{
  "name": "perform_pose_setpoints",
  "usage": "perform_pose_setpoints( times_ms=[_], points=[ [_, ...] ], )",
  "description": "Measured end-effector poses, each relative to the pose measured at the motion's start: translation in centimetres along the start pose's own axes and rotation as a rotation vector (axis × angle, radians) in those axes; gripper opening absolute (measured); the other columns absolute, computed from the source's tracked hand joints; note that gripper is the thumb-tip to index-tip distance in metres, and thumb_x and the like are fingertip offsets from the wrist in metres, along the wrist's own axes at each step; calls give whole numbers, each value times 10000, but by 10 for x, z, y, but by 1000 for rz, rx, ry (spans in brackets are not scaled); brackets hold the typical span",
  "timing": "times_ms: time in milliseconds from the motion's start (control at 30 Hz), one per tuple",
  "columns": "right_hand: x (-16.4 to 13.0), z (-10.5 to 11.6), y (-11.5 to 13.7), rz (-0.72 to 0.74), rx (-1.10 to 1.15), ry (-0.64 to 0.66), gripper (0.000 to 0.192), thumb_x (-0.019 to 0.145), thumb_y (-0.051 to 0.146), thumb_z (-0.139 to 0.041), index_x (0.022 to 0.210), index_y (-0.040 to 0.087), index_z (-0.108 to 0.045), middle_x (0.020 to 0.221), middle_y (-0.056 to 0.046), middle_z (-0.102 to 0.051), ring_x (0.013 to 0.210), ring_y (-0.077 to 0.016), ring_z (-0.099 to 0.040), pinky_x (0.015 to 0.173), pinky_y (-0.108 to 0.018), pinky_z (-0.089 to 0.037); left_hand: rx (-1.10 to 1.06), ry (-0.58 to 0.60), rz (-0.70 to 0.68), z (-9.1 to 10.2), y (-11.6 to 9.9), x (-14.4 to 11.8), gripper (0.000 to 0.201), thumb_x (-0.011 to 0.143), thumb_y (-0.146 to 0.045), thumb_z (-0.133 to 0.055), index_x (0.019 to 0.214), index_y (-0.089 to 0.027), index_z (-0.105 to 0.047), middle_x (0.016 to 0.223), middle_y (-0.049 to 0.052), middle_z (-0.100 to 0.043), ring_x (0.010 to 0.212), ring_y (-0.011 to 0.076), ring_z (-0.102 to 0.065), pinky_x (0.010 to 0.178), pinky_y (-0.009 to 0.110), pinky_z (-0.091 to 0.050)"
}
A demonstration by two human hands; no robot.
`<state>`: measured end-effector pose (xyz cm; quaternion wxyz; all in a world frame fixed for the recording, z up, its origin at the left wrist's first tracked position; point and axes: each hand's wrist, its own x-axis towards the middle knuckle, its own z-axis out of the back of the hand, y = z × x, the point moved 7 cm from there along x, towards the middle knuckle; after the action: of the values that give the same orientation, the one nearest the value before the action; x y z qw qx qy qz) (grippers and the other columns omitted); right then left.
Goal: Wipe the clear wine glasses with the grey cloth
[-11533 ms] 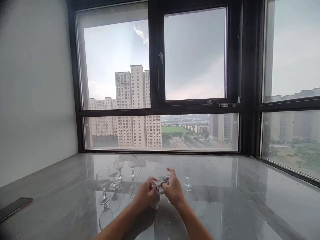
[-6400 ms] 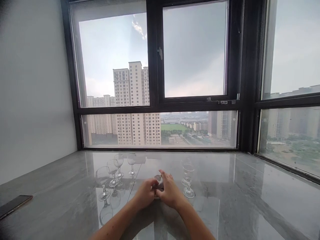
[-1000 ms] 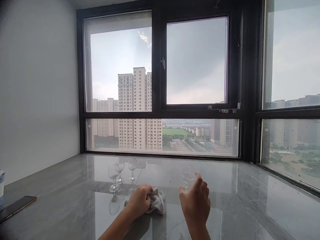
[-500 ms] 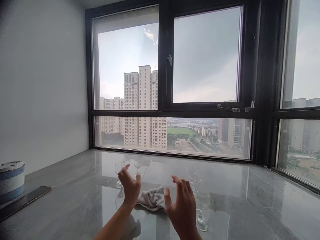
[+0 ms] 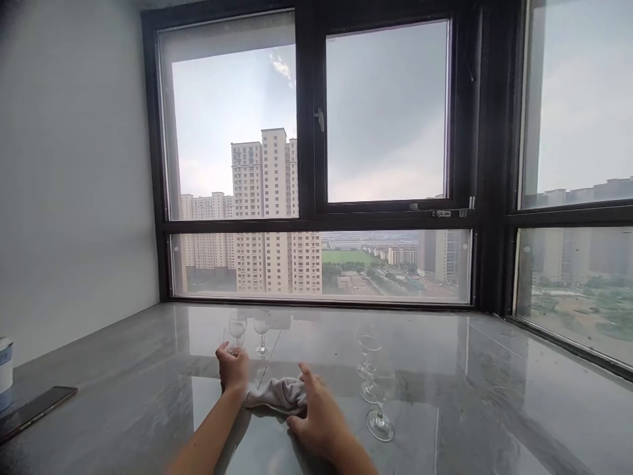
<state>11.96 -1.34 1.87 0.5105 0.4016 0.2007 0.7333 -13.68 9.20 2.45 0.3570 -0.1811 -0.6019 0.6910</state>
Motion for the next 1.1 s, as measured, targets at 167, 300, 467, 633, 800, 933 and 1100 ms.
perform_pose_setpoints(
  times_ms=[167, 300, 467, 633, 800, 933, 1100],
  points=[
    [8, 4, -4, -12, -90, -84, 827, 592, 38, -536, 1398, 214, -486, 1061, -64, -674, 1019, -225, -642, 939, -330, -467, -68, 77, -152, -6, -30, -28, 359, 812, -153, -467, 1161, -233, -464, 918, 45, -661, 852, 233, -672, 776, 335, -473],
    [10, 29, -11, -121, -67, -283, 643, 664, 80, -512, 1290, 229, -522, 994, -58, -693, 944, -233, -674, 860, -324, -489, -132, 276, -489, -18, -66, -71, 304, 827, -158, -458, 1116, -229, -522, 963, 60, -664, 847, 224, -651, 779, 317, -467],
    [4, 62, -26, -270, 196, -545, 500, 815, 362, -558, 1283, 199, -484, 1076, -130, -713, 963, -275, -696, 828, -354, -518, 221, 464, -668, -37, -68, -104, 422, 793, -77, -464, 1166, -216, -602, 1009, 77, -703, 991, 236, -647, 911, 332, -413],
    [4, 66, -36, -275, 297, -616, 595, 775, 446, -611, 1299, 194, -485, 1117, -150, -704, 976, -288, -692, 815, -365, -529, 395, 515, -697, -44, -62, -108, 519, 750, -19, -447, 1199, -208, -628, 1082, 84, -723, 1062, 226, -642, 975, 341, -366],
    [10, 57, -31, -138, 267, -556, 588, 743, 297, -548, 1315, 189, -469, 1055, -111, -713, 913, -244, -690, 865, -364, -514, 375, 684, -781, -55, -65, -126, 562, 713, -21, -478, 1219, -198, -648, 1089, 91, -735, 1060, 234, -649, 935, 316, -393],
    [11, 56, -36, -117, 266, -563, 597, 710, 246, -488, 1303, 179, -468, 1115, -118, -704, 974, -240, -684, 920, -375, -496, 299, 732, -803, -60, -67, -136, 570, 699, -23, -488, 1224, -172, -651, 991, 83, -736, 936, 219, -654, 849, 297, -417],
    [12, 56, -45, -170, 239, -575, 636, 718, 262, -496, 1347, 192, -431, 1211, -146, -679, 1100, -277, -667, 947, -396, -479, 124, 736, -724, -65, -65, -133, 413, 758, -80, -489, 1129, -178, -643, 840, 44, -690, 771, 181, -626, 726, 263, -423]
  ],
)
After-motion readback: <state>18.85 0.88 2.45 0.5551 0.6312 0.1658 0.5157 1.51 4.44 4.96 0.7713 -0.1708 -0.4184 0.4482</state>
